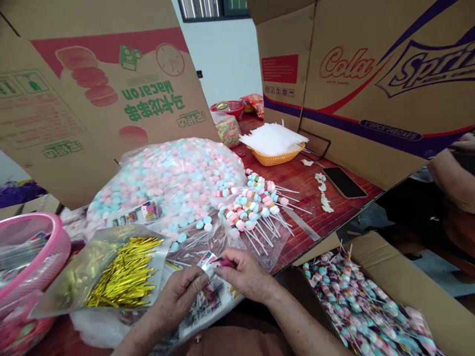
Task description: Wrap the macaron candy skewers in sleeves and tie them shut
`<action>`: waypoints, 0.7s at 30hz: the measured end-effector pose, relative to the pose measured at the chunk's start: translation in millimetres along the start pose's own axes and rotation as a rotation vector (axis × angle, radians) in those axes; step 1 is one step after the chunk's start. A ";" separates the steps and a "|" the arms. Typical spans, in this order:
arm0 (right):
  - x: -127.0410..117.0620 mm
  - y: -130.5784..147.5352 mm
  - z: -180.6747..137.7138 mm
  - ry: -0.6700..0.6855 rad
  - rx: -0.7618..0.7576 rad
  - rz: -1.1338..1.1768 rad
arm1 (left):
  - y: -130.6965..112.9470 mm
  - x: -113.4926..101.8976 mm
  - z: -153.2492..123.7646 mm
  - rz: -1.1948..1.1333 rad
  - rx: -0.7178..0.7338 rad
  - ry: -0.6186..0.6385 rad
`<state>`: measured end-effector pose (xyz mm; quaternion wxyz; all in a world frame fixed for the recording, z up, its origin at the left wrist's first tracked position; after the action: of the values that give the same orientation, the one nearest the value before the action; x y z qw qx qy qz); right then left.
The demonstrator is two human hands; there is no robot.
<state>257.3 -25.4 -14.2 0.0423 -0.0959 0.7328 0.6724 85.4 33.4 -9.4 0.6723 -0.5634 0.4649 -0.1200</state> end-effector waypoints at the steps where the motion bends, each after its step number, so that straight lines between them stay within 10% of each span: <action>1: 2.5 -1.7 0.2 -0.024 0.004 0.001 | -1.0 -1.1 0.2 -0.019 -0.013 -0.002; 15: 7.4 0.3 4.5 -0.060 0.006 0.045 | -8.4 -12.9 -0.7 0.035 0.045 0.059; 21: 16.7 -1.7 7.3 -0.406 -0.084 -0.234 | -2.7 -9.1 -1.2 0.018 -0.093 -0.229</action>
<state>240.8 -19.7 -19.8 0.2623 -0.0446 0.6644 0.6984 80.6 37.9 -2.5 0.6953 -0.5997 0.3952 -0.0273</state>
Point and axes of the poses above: each hand's wrist, its own z-axis towards the middle knuckle, its own x-axis out of the palm, y = z × x, the point moved 1 cm from there along z, towards the middle knuckle, and after that the axes turned 10 degrees about -z, right-handed, at the moved point
